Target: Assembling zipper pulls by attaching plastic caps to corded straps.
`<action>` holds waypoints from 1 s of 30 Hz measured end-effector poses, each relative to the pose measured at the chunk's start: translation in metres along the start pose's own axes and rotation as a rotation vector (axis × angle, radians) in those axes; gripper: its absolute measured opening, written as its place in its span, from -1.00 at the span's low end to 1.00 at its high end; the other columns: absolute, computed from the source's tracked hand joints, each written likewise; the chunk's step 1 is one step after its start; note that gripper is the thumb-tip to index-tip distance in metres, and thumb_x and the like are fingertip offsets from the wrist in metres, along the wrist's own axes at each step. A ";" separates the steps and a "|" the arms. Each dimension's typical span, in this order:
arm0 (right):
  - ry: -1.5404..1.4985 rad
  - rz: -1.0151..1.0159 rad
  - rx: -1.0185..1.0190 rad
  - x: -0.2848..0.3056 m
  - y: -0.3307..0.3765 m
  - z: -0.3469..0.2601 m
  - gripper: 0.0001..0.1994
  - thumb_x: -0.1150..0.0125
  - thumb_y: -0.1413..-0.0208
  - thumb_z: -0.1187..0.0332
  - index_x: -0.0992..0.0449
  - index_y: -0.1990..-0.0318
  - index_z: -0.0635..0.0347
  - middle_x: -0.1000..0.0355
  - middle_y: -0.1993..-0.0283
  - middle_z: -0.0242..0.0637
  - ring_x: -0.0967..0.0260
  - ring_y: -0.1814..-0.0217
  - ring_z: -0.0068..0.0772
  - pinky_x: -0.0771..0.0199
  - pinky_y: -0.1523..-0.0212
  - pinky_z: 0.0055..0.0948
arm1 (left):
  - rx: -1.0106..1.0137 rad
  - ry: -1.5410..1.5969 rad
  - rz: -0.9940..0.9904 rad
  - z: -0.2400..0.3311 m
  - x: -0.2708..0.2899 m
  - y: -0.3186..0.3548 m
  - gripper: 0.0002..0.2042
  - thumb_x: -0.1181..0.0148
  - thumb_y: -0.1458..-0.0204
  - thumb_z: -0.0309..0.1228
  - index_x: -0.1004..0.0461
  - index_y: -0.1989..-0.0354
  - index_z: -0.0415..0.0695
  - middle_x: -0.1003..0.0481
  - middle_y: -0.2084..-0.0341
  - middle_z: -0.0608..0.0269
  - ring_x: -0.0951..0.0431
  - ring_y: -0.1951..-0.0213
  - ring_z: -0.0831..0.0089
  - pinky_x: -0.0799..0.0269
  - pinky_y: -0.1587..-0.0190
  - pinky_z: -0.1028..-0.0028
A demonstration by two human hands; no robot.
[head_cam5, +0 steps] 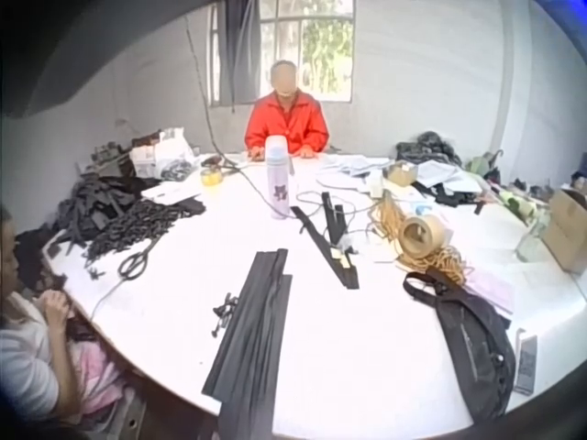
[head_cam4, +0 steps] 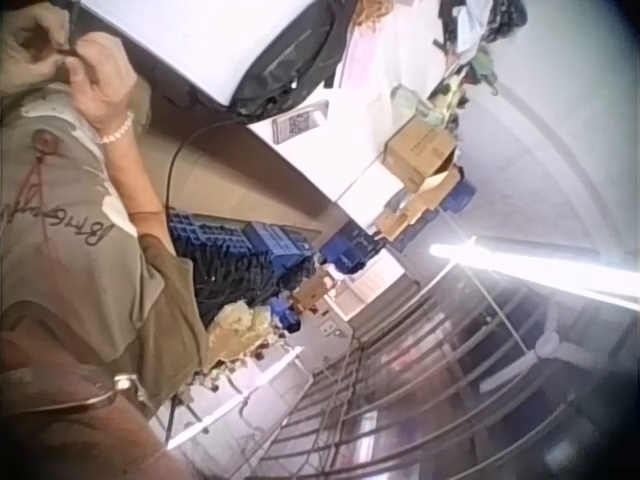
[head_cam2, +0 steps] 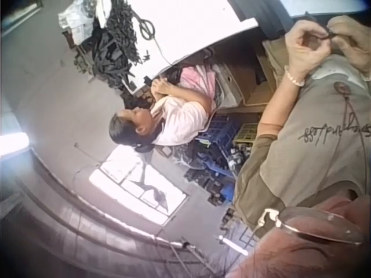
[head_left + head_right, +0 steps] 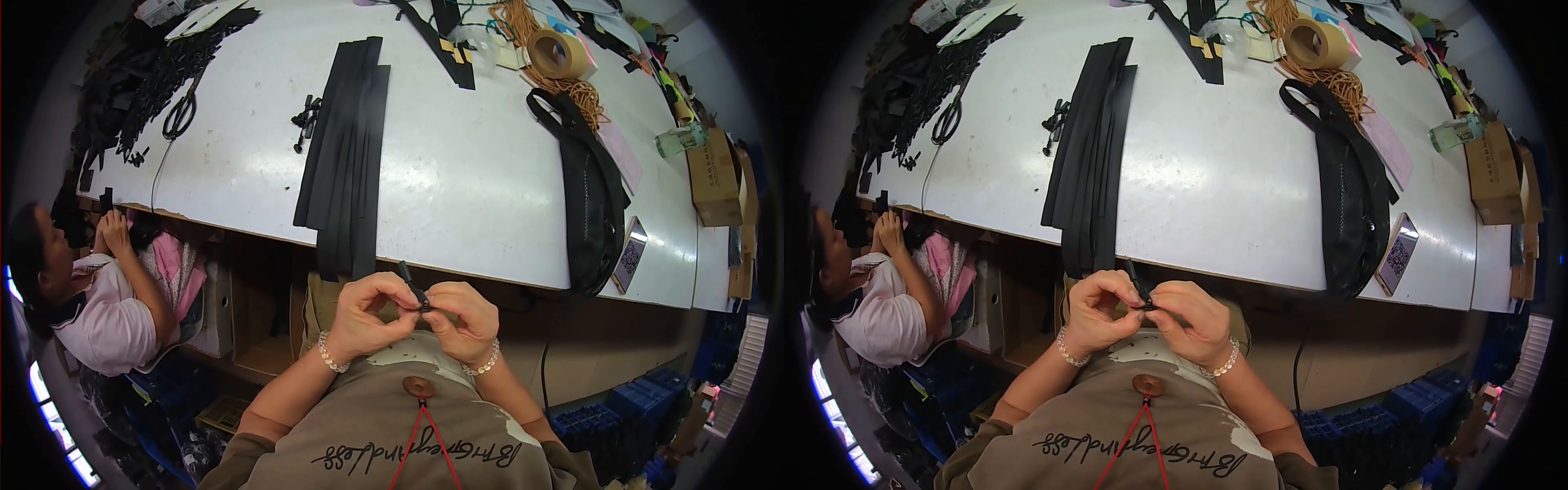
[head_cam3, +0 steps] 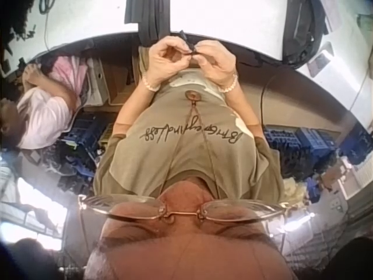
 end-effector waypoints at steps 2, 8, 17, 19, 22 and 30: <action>-0.008 -0.006 -0.008 0.000 0.000 0.000 -0.84 -0.33 0.01 0.44 -0.51 0.33 0.33 -0.50 0.33 -0.11 -0.48 0.34 -0.31 -0.48 0.32 -0.49 | 0.014 -0.008 0.006 0.000 0.001 0.000 -0.78 -0.24 0.19 -0.77 -0.48 0.35 -0.24 -0.48 0.40 0.26 -0.48 0.35 0.59 -0.42 0.29 0.61; 0.036 -0.002 0.078 0.002 -0.003 -0.006 -0.84 -0.34 0.06 0.51 -0.51 0.31 0.32 -0.48 0.33 -0.13 -0.46 0.36 -0.31 -0.48 0.38 -0.50 | -0.052 -0.066 -0.015 0.006 -0.002 -0.002 -0.78 -0.23 0.20 -0.74 -0.51 0.33 -0.24 -0.49 0.41 0.25 -0.50 0.36 0.53 -0.43 0.29 0.58; 0.028 -0.098 -0.106 0.003 -0.012 -0.008 -0.92 -0.23 0.02 0.59 -0.48 0.34 0.35 -0.48 0.32 -0.14 -0.47 0.33 -0.31 -0.49 0.37 -0.51 | -0.038 -0.296 -0.056 0.013 0.001 -0.005 -0.76 -0.25 0.14 -0.67 -0.59 0.24 -0.23 -0.55 0.39 0.22 -0.54 0.33 0.49 -0.46 0.31 0.56; -0.011 -0.100 -0.199 0.000 -0.007 -0.001 -0.93 -0.19 0.01 0.60 -0.48 0.34 0.36 -0.48 0.32 -0.14 -0.48 0.34 -0.34 -0.49 0.37 -0.52 | 0.006 -0.260 -0.030 0.011 0.002 -0.005 -0.79 -0.26 0.13 -0.68 -0.59 0.26 -0.26 -0.53 0.39 0.20 -0.52 0.33 0.49 -0.43 0.32 0.57; -0.109 -0.090 -0.370 -0.004 -0.002 0.010 -0.95 -0.16 -0.01 0.61 -0.48 0.34 0.37 -0.48 0.34 -0.16 -0.50 0.37 -0.41 -0.50 0.37 -0.55 | 0.084 -0.176 0.019 0.005 0.004 -0.004 -0.83 -0.28 0.13 -0.68 -0.58 0.30 -0.29 -0.52 0.39 0.18 -0.50 0.34 0.51 -0.41 0.33 0.58; -0.150 -0.083 -0.412 -0.007 0.007 0.014 -0.97 -0.13 -0.01 0.63 -0.47 0.38 0.37 -0.45 0.41 -0.23 -0.50 0.45 -0.50 -0.47 0.44 -0.62 | 0.140 -0.141 0.024 0.002 0.004 -0.003 -0.84 -0.28 0.12 -0.69 -0.58 0.32 -0.29 -0.51 0.38 0.18 -0.50 0.34 0.53 -0.40 0.32 0.60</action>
Point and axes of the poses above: each hand's wrist, its own y-axis away from the middle knuckle, its own x-axis out of the back of the hand, z = x × y, the point moved 7 cm from there along -y, towards the middle knuckle
